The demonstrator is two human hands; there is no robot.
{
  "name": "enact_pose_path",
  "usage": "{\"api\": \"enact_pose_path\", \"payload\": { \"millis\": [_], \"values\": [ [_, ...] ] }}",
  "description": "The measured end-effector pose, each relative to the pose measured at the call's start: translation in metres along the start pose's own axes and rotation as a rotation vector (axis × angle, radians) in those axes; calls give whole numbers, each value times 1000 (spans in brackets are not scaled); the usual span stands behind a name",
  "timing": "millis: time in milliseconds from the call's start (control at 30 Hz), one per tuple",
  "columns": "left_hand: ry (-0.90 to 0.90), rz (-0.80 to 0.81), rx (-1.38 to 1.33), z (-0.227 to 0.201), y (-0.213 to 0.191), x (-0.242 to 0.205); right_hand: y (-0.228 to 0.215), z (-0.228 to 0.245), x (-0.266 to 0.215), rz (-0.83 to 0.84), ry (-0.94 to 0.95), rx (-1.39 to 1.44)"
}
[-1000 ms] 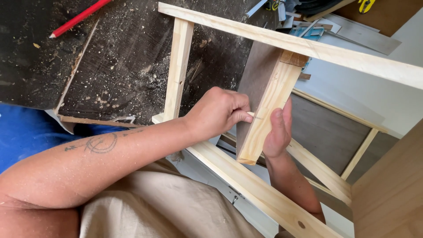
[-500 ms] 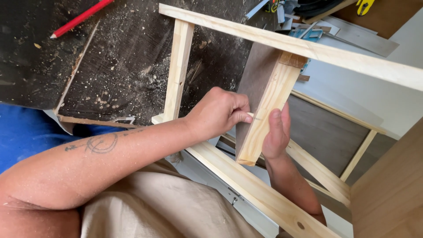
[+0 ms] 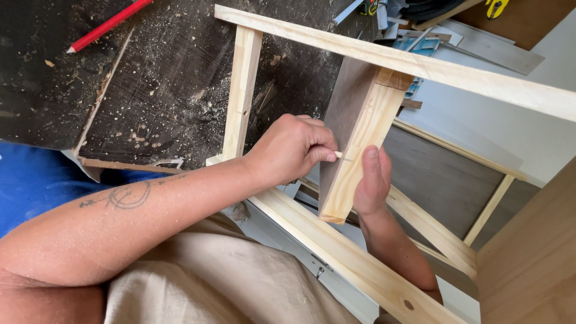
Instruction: Assembling a wooden frame structure by aligning pieces and fastening them with a power drill and screws.
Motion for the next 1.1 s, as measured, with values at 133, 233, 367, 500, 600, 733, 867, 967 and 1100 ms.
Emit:
{"api": "enact_pose_path", "payload": {
  "millis": [133,233,367,500,600,733,867,967,1100],
  "values": [
    [102,-24,159,0,-8,-5,9,0,0,57,-23,-34],
    [179,-52,305,5,-19,-9,16,-10,0,78,-60,-102],
    [252,-61,452,23,-41,-15,35,-47,0,120,-30,-109],
    [259,-85,618,44,-69,-22,71,-48,2,263,-101,-190],
    [217,-123,640,49,-85,-29,90,-37,5,339,-95,-211],
    [143,-156,645,71,-91,-37,104,-34,6,380,-130,-290],
    [102,-171,692,96,-92,-43,117,-43,6,381,-103,-307],
    [94,-160,727,102,-94,-49,121,-44,5,392,-100,-350],
    [78,-163,724,105,-93,-56,124,-38,4,364,-96,-341]
  ]
}}
Point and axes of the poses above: each hand's wrist, its own x-axis towards the middle knuckle, its own y-axis out of the palm, z = x × y, the point moved 3 cm from there along x, towards the middle knuckle, and after that the axes turned 10 degrees about -z, right-handed, at the moved point
